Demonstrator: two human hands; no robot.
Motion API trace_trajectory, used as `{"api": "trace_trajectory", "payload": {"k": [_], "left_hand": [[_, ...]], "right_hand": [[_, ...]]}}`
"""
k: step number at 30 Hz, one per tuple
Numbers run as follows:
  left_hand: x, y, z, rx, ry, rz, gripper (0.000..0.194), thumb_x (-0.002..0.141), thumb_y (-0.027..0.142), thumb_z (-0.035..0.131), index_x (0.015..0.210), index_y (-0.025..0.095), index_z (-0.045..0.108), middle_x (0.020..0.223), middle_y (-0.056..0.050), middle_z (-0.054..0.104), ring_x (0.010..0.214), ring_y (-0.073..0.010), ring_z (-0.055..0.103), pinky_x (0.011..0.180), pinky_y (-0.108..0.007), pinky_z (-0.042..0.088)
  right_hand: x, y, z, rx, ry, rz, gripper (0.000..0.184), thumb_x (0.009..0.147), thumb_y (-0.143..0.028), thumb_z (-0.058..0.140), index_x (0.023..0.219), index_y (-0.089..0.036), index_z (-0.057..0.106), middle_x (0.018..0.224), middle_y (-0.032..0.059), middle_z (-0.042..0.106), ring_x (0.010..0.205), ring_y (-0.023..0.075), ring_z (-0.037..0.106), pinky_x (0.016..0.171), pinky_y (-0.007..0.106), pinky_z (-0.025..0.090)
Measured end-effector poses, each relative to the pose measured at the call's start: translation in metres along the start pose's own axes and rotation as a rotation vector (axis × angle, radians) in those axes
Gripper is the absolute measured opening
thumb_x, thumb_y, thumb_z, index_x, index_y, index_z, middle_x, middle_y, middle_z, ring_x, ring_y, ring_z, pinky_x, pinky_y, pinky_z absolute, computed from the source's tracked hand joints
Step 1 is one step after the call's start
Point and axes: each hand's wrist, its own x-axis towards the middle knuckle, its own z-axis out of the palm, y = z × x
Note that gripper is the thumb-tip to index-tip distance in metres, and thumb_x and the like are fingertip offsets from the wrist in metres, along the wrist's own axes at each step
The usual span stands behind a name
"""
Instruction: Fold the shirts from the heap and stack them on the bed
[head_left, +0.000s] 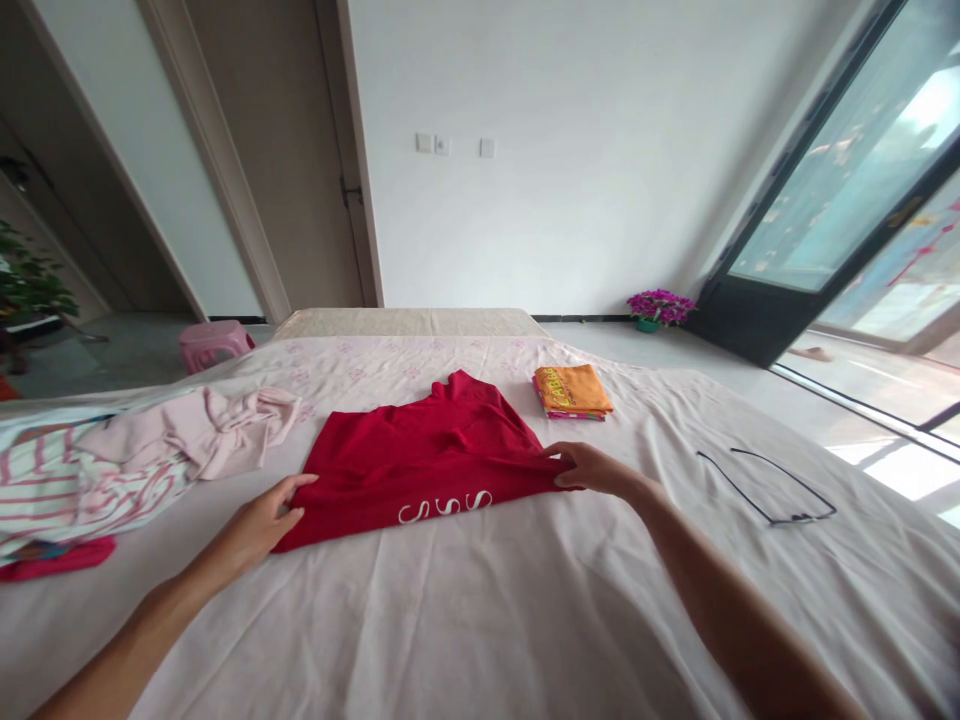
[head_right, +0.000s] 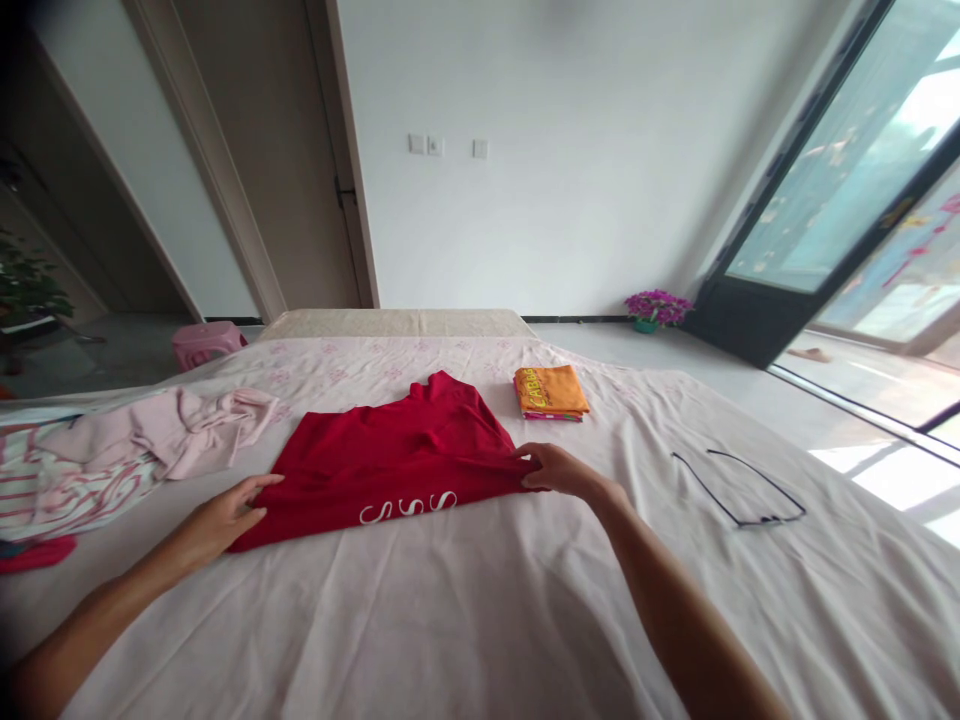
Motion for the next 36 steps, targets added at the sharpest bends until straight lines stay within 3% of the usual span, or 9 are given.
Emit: {"api": "trace_trajectory", "payload": {"k": [3,7,12,15,20,25,28,32,36], "left_hand": [[-0.006,-0.008,-0.004,-0.007,-0.073,-0.105,0.06,0.081,0.052,0.053,0.131,0.018,0.052,0.098,-0.007,0.071,0.086,-0.0238,0.07,0.081,-0.035,0.054],[0.017,0.006,-0.002,0.064,0.009,-0.109,0.062,0.083,0.059,0.05,0.129,0.017,0.052,0.1,-0.008,0.07,0.087,-0.0229,0.07,0.08,-0.033,0.053],[0.037,0.034,0.017,0.357,0.057,-0.059,0.037,0.083,0.047,0.054,0.108,0.021,0.063,0.105,-0.008,0.069,0.095,-0.0233,0.067,0.084,-0.032,0.049],[0.034,0.042,0.021,0.471,0.086,-0.037,0.024,0.086,0.039,0.05,0.099,0.022,0.062,0.102,-0.008,0.07,0.098,-0.0239,0.065,0.087,-0.032,0.046],[0.031,0.052,0.015,0.387,0.143,-0.165,0.029,0.091,0.044,0.042,0.108,0.025,0.055,0.109,-0.006,0.072,0.097,-0.0244,0.067,0.079,-0.031,0.047],[0.043,0.065,0.015,0.408,0.239,-0.26,0.032,0.094,0.046,0.039,0.112,0.025,0.055,0.105,-0.008,0.073,0.092,-0.0258,0.069,0.071,-0.031,0.045],[0.05,0.07,0.022,0.483,0.262,-0.285,0.031,0.095,0.041,0.038,0.115,0.024,0.055,0.108,-0.01,0.073,0.09,-0.0265,0.068,0.071,-0.033,0.045],[0.045,0.077,0.036,0.66,0.328,-0.152,0.036,0.093,0.03,0.043,0.124,0.018,0.055,0.112,-0.015,0.069,0.096,-0.0298,0.065,0.082,-0.042,0.045],[0.033,0.096,0.054,0.645,0.33,0.17,0.036,0.092,0.02,0.041,0.122,0.019,0.062,0.121,-0.013,0.064,0.11,-0.0272,0.06,0.097,-0.042,0.043]], "right_hand": [[0.001,0.004,-0.004,-0.106,0.06,0.023,0.051,0.074,-0.027,0.068,0.123,-0.018,0.065,0.09,0.0041,0.073,0.074,0.0173,0.065,0.065,0.025,0.049],[0.031,-0.012,0.003,-0.27,0.324,-0.048,0.033,0.083,-0.029,0.059,0.112,-0.019,0.071,0.092,0.0045,0.073,0.08,0.019,0.065,0.071,0.027,0.047],[0.079,-0.045,0.025,-0.415,0.522,-0.061,0.029,0.085,-0.027,0.058,0.112,-0.022,0.069,0.107,0.0056,0.072,0.094,0.0203,0.065,0.076,0.025,0.044],[0.1,-0.053,0.036,-0.479,0.547,0.028,0.033,0.085,-0.035,0.061,0.115,-0.023,0.066,0.111,0.0065,0.071,0.097,0.0216,0.065,0.075,0.025,0.043],[0.117,-0.054,0.045,-0.528,0.544,0.122,0.024,0.086,-0.039,0.06,0.103,-0.026,0.069,0.099,0.0052,0.073,0.091,0.0225,0.066,0.07,0.027,0.042],[0.131,-0.06,0.032,-0.428,0.71,0.146,0.029,0.094,-0.04,0.047,0.105,-0.027,0.071,0.104,0.0049,0.073,0.096,0.0214,0.065,0.074,0.027,0.044],[0.139,-0.061,0.025,-0.402,0.698,0.192,0.031,0.094,-0.039,0.047,0.109,-0.026,0.071,0.106,0.0057,0.072,0.099,0.0225,0.064,0.077,0.029,0.045],[0.134,-0.061,0.031,-0.431,0.678,0.198,0.034,0.094,-0.034,0.046,0.119,-0.024,0.067,0.117,0.0088,0.067,0.105,0.0245,0.062,0.085,0.032,0.046],[0.114,-0.07,0.059,-0.572,0.705,-0.028,0.044,0.096,-0.028,0.043,0.139,-0.023,0.053,0.134,0.0114,0.058,0.12,0.0266,0.053,0.101,0.036,0.039]]}}
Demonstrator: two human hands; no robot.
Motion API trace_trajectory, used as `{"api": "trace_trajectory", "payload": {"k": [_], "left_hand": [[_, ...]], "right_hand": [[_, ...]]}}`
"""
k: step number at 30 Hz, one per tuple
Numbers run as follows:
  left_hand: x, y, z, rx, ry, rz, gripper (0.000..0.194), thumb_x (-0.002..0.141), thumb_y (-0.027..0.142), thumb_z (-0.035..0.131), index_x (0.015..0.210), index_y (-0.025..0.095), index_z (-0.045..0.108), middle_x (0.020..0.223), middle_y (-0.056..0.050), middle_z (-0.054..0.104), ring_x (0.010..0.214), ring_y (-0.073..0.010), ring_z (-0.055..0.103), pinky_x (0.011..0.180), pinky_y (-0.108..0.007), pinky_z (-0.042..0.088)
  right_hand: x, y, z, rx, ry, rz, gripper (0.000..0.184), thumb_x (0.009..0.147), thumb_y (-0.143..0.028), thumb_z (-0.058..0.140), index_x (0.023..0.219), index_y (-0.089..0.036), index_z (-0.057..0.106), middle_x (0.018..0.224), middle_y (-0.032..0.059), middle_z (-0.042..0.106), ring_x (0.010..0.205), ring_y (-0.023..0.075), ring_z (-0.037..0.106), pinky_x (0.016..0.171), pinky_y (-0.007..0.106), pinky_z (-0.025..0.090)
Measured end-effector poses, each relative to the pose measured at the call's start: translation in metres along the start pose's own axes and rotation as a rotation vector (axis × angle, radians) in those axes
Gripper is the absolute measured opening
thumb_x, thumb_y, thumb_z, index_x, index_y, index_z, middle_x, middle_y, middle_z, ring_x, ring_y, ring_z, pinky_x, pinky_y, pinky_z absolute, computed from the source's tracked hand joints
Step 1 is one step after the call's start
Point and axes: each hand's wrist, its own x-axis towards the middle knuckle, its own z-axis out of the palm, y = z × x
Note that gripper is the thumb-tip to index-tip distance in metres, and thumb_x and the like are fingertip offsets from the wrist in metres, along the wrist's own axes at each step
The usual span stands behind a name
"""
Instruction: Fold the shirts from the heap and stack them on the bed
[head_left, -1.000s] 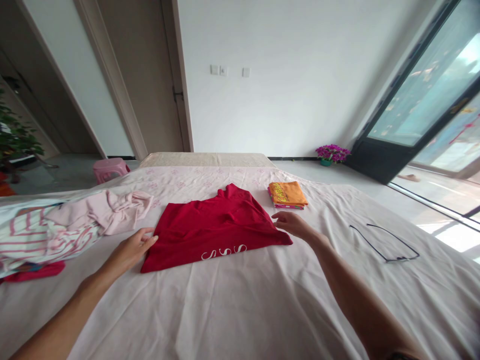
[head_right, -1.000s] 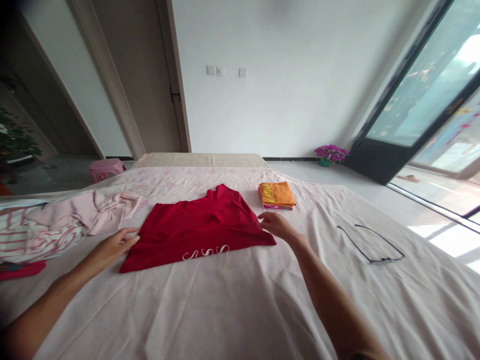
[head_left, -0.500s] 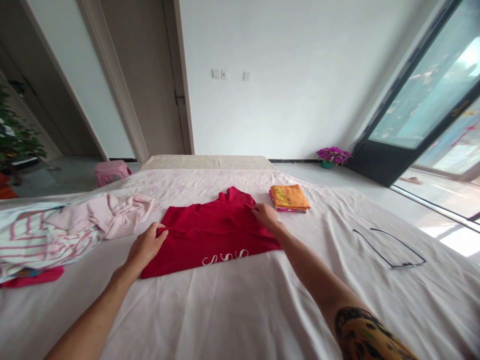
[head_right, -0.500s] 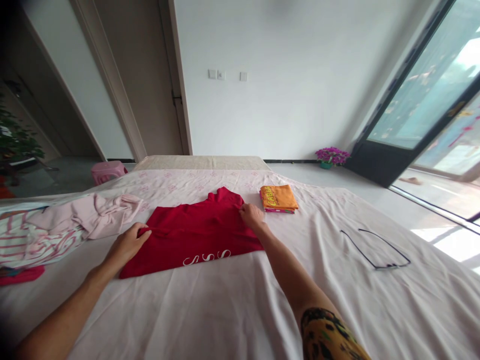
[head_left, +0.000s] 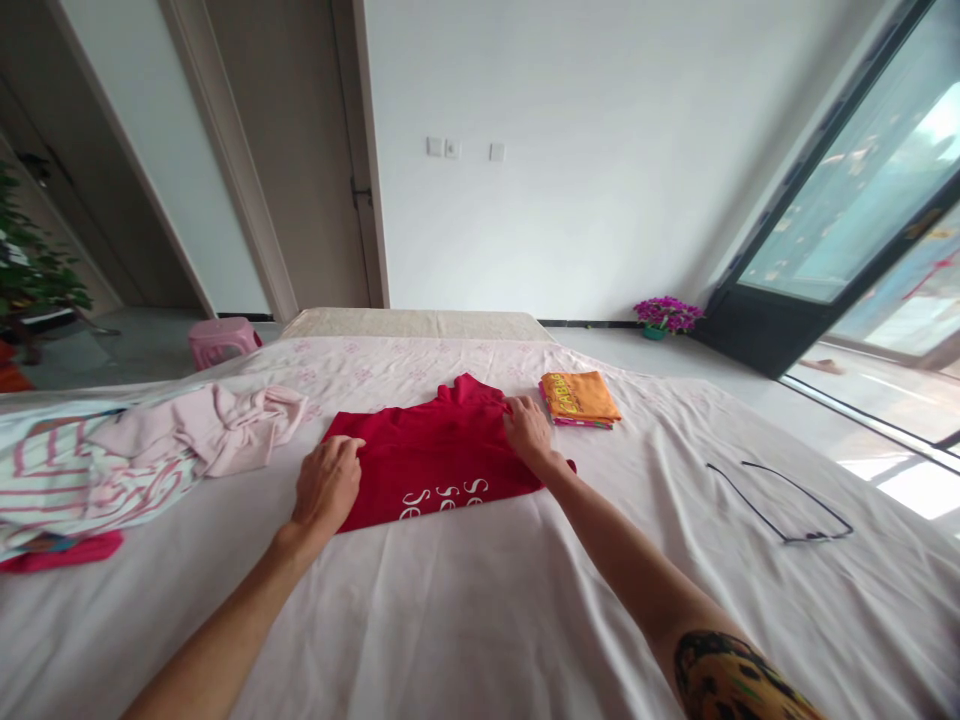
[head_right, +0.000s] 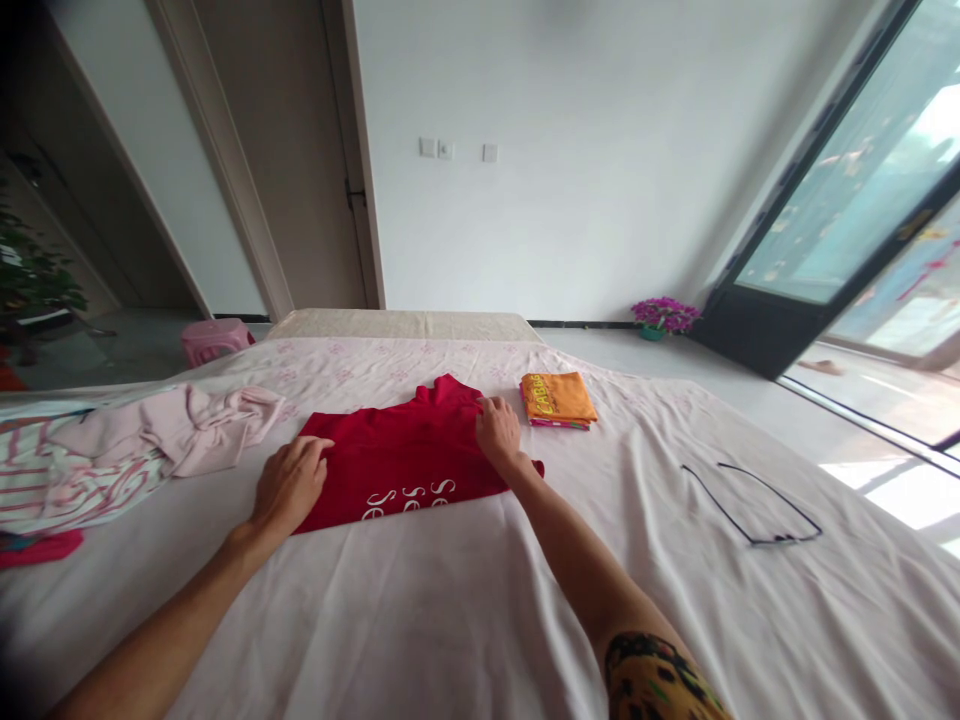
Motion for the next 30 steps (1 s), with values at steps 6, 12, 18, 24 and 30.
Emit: {"api": "trace_trajectory", "payload": {"k": [6,12,18,24,30], "left_hand": [[-0.017,0.018,0.015,-0.136,-0.103,0.325,0.045,0.096,0.036,0.042,0.135,0.02,0.057,0.144,-0.01,0.053,0.138,-0.027,0.042,0.115,-0.043,0.031],[-0.03,-0.017,0.029,-0.028,-0.173,0.172,0.063,0.093,0.054,0.043,0.149,0.025,0.042,0.159,-0.014,0.032,0.146,-0.0332,0.03,0.117,-0.053,0.02],[-0.04,-0.027,0.025,0.038,-0.175,0.109,0.062,0.093,0.054,0.042,0.15,0.028,0.04,0.159,-0.012,0.033,0.146,-0.0312,0.029,0.116,-0.053,0.02],[-0.048,-0.028,0.023,0.043,-0.151,0.098,0.061,0.094,0.052,0.04,0.15,0.027,0.041,0.158,-0.013,0.034,0.146,-0.0312,0.029,0.114,-0.052,0.022],[-0.055,-0.03,0.022,0.041,-0.136,0.084,0.059,0.095,0.05,0.04,0.149,0.026,0.042,0.157,-0.014,0.036,0.146,-0.0308,0.029,0.114,-0.052,0.023]], "right_hand": [[-0.047,-0.003,0.011,-0.067,-0.203,-0.287,0.059,0.1,-0.043,0.039,0.154,-0.023,0.031,0.158,0.0061,0.036,0.145,0.0259,0.028,0.118,0.041,0.021],[-0.063,0.039,0.009,-0.14,-0.237,-0.238,0.061,0.102,-0.046,0.031,0.155,-0.017,0.03,0.16,0.0081,0.028,0.149,0.0254,0.021,0.12,0.045,0.018],[-0.07,0.048,0.0,-0.145,-0.256,-0.15,0.059,0.103,-0.048,0.028,0.156,-0.021,0.028,0.162,0.0068,0.024,0.149,0.0239,0.022,0.119,0.048,0.019],[-0.075,0.05,0.002,-0.155,-0.242,-0.099,0.058,0.103,-0.048,0.028,0.155,-0.023,0.031,0.162,0.0047,0.025,0.149,0.0225,0.022,0.119,0.046,0.017],[-0.078,0.054,0.006,-0.152,-0.224,-0.047,0.058,0.102,-0.049,0.029,0.154,-0.022,0.033,0.161,0.0041,0.029,0.147,0.0245,0.024,0.119,0.045,0.016]]}}
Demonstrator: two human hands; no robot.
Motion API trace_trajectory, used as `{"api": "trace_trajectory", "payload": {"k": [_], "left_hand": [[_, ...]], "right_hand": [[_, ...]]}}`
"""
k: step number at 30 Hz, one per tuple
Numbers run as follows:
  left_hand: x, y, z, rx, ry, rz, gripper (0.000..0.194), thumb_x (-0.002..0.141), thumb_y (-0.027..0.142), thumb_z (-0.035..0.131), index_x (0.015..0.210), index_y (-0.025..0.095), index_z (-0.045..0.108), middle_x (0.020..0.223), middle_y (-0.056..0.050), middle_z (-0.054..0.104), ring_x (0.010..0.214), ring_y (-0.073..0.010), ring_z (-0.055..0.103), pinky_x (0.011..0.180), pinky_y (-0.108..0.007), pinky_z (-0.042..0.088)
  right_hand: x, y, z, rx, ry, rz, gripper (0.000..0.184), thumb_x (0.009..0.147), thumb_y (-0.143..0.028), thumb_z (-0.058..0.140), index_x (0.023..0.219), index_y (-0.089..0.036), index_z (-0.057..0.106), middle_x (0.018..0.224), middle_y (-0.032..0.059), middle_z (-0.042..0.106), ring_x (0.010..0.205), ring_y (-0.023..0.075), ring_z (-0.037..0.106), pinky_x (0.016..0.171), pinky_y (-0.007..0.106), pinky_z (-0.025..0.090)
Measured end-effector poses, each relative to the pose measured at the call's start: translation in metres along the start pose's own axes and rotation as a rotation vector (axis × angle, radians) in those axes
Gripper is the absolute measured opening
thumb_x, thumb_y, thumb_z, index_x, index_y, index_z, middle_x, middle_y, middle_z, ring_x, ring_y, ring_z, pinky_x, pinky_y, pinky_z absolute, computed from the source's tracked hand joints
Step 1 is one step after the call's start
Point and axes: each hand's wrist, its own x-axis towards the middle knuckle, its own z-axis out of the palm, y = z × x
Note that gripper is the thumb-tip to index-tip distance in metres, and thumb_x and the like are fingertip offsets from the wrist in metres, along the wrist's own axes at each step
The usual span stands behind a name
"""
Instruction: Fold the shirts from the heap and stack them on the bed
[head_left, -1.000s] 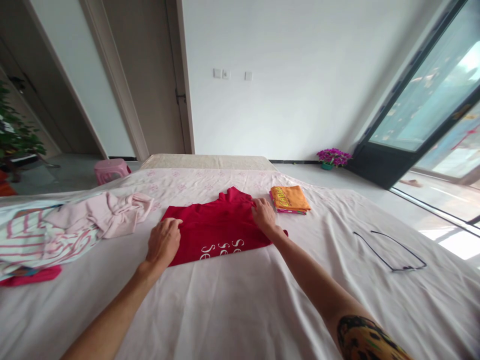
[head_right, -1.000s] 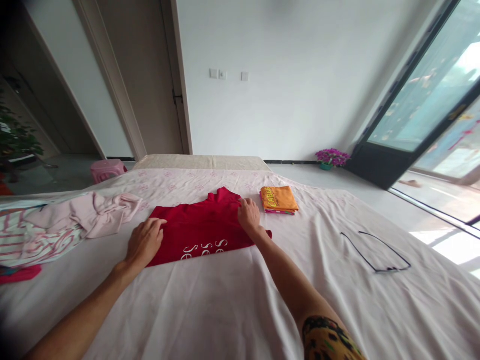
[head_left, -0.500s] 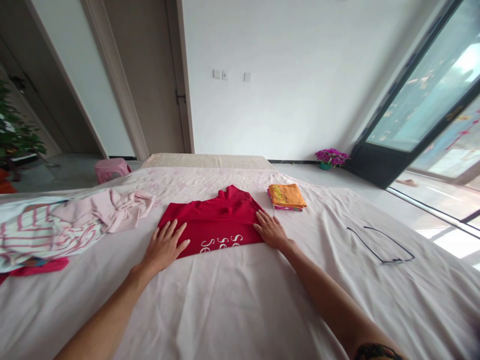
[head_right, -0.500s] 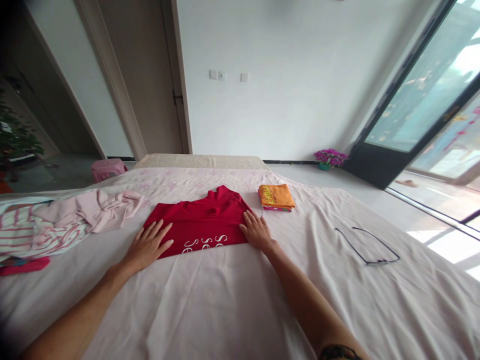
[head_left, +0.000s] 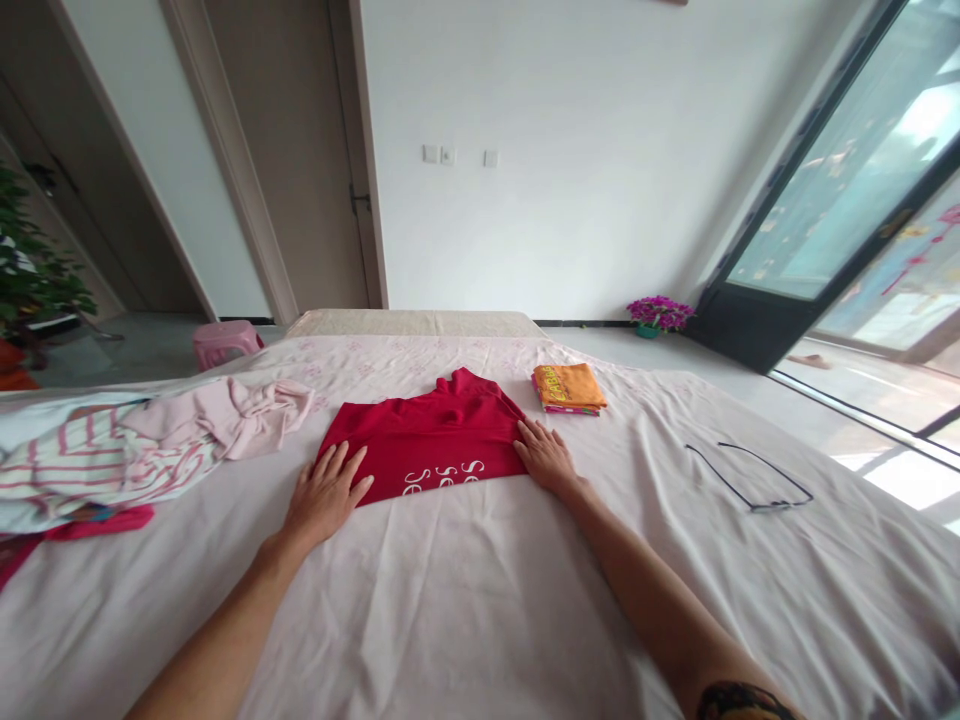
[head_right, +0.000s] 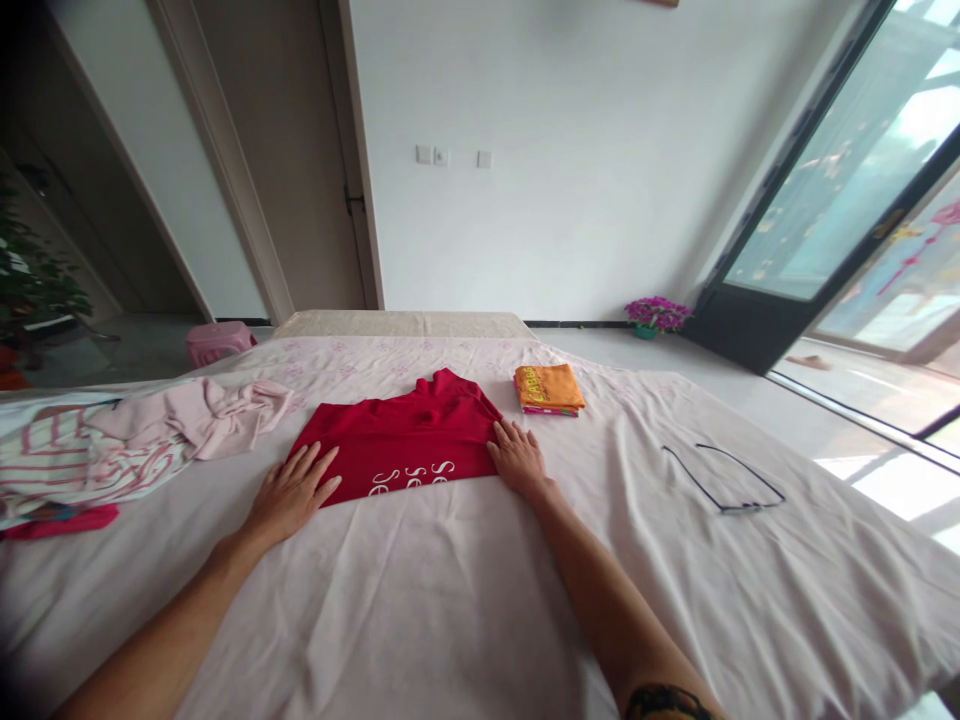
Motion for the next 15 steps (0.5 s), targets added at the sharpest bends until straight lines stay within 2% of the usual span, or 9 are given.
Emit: {"api": "trace_trajectory", "payload": {"k": [15], "left_hand": [[-0.0002,0.0025,-0.0054,-0.038,0.004,-0.028,0.056,0.094,0.048,0.043,0.144,0.026,0.048,0.155,-0.013,0.04,0.144,-0.0295,0.034,0.114,-0.049,0.025]], "right_hand": [[-0.0041,-0.0062,-0.0071,0.029,0.079,0.021,0.047,0.1,-0.038,0.036,0.146,-0.029,0.045,0.153,0.0044,0.043,0.139,0.0243,0.037,0.114,0.042,0.024]]}}
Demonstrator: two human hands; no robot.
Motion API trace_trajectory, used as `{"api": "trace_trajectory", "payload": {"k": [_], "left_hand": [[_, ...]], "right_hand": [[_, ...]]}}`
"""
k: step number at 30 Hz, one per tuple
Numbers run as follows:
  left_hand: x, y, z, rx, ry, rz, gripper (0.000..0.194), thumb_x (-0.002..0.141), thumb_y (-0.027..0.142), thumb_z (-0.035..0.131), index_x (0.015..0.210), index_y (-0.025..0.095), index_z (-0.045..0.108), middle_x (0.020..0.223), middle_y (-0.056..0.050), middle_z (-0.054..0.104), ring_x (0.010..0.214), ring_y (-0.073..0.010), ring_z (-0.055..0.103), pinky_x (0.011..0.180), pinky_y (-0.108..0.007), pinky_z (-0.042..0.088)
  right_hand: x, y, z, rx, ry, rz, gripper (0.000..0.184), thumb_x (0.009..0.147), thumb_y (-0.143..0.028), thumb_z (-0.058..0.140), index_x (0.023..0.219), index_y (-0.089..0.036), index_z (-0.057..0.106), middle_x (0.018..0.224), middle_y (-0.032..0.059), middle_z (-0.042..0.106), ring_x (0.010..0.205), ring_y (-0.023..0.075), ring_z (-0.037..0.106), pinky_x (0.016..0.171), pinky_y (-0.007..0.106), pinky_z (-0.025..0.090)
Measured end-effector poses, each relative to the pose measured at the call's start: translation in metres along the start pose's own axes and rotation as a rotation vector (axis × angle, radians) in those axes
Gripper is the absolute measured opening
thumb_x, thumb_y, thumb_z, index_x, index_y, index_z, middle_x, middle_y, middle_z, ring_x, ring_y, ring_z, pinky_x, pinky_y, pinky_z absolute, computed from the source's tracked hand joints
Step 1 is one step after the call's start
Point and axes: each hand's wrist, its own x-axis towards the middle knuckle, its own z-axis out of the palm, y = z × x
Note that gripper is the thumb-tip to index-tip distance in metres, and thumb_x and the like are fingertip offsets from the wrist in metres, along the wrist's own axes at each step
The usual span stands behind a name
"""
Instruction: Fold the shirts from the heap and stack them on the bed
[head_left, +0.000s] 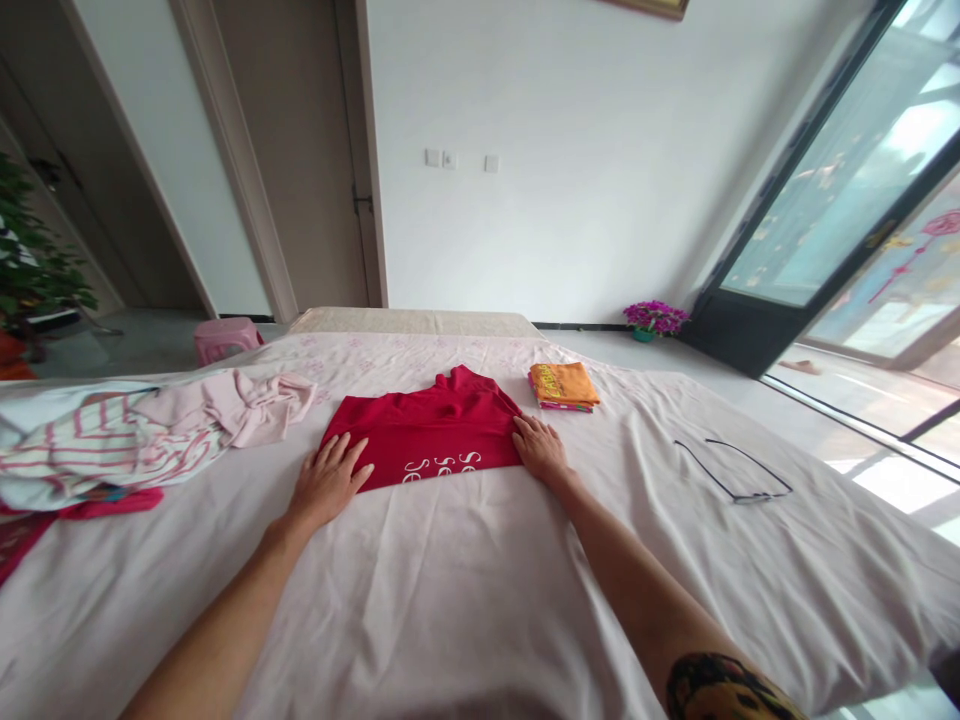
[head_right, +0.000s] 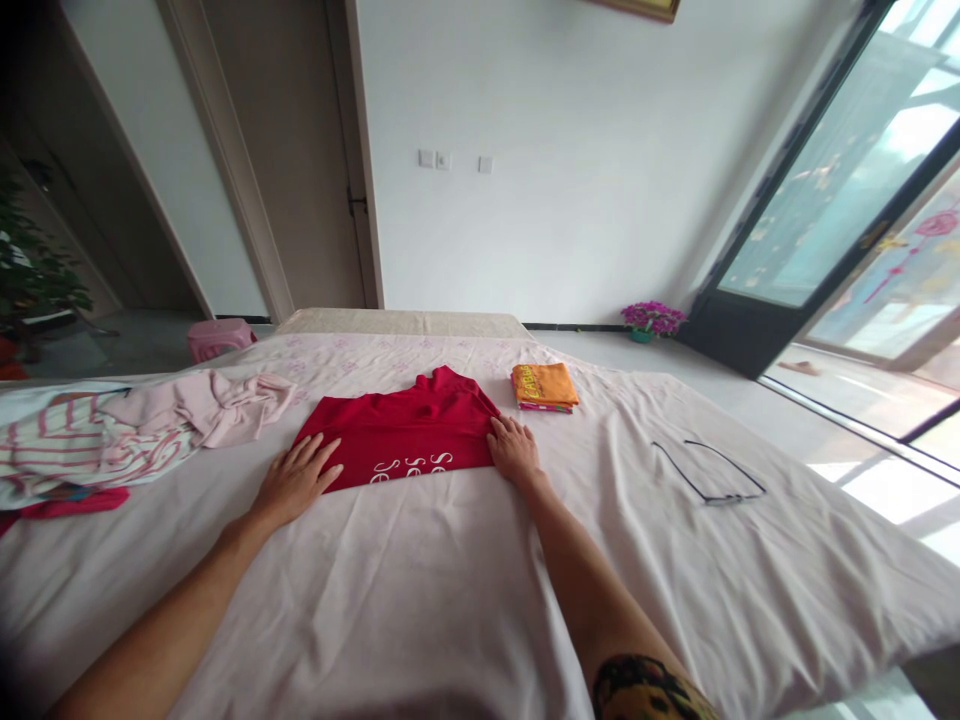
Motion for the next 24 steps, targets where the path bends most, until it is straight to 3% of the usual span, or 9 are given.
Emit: {"api": "trace_trajectory", "payload": {"k": [6,8,11,16,20,24], "left_hand": [[0.005,-0.005,-0.004,-0.136,0.088,-0.05,0.05,0.094,0.039,0.039,0.137,0.017,0.054,0.144,-0.013,0.053,0.136,-0.0256,0.045,0.113,-0.04,0.033],[0.007,-0.01,-0.007,-0.185,0.14,-0.135,0.048,0.094,0.035,0.037,0.135,0.016,0.054,0.137,-0.013,0.058,0.128,-0.0248,0.052,0.109,-0.037,0.038],[0.006,-0.016,-0.013,-0.179,0.169,-0.34,0.047,0.094,0.035,0.036,0.13,0.015,0.058,0.124,-0.016,0.064,0.114,-0.0293,0.059,0.099,-0.042,0.045],[0.002,-0.019,-0.022,-0.206,0.112,-0.475,0.046,0.093,0.041,0.035,0.122,0.017,0.062,0.109,-0.016,0.068,0.1,-0.0311,0.063,0.086,-0.042,0.048],[0.0,-0.019,-0.023,-0.214,0.041,-0.519,0.044,0.094,0.048,0.035,0.119,0.021,0.06,0.113,-0.013,0.068,0.099,-0.0283,0.065,0.078,-0.037,0.047],[-0.003,-0.02,-0.026,-0.199,0.002,-0.525,0.04,0.094,0.05,0.038,0.117,0.025,0.058,0.112,-0.008,0.07,0.098,-0.0252,0.066,0.072,-0.033,0.045]], "right_hand": [[0.002,0.003,-0.001,0.084,0.061,0.062,0.045,0.098,-0.027,0.034,0.141,-0.023,0.05,0.138,0.0084,0.058,0.124,0.0226,0.053,0.105,0.034,0.035],[0.004,0.009,0.0,0.133,0.063,0.121,0.044,0.098,-0.025,0.033,0.138,-0.024,0.053,0.132,0.0086,0.062,0.119,0.0228,0.056,0.102,0.033,0.038],[0.008,0.021,0.004,0.302,0.107,0.183,0.045,0.095,-0.025,0.035,0.134,-0.022,0.056,0.131,0.009,0.063,0.12,0.0222,0.057,0.103,0.034,0.04],[0.009,0.04,0.006,0.658,0.212,0.226,0.051,0.089,-0.022,0.03,0.13,-0.016,0.059,0.129,0.0088,0.065,0.12,0.0186,0.059,0.103,0.032,0.044],[0.009,0.048,-0.001,0.729,0.154,0.233,0.051,0.082,-0.018,0.037,0.127,-0.016,0.061,0.122,0.0078,0.069,0.112,0.0181,0.064,0.093,0.029,0.051],[0.012,0.052,-0.015,0.68,0.094,0.245,0.036,0.082,-0.024,0.051,0.112,-0.017,0.069,0.108,0.007,0.074,0.101,0.0206,0.068,0.086,0.029,0.052]]}}
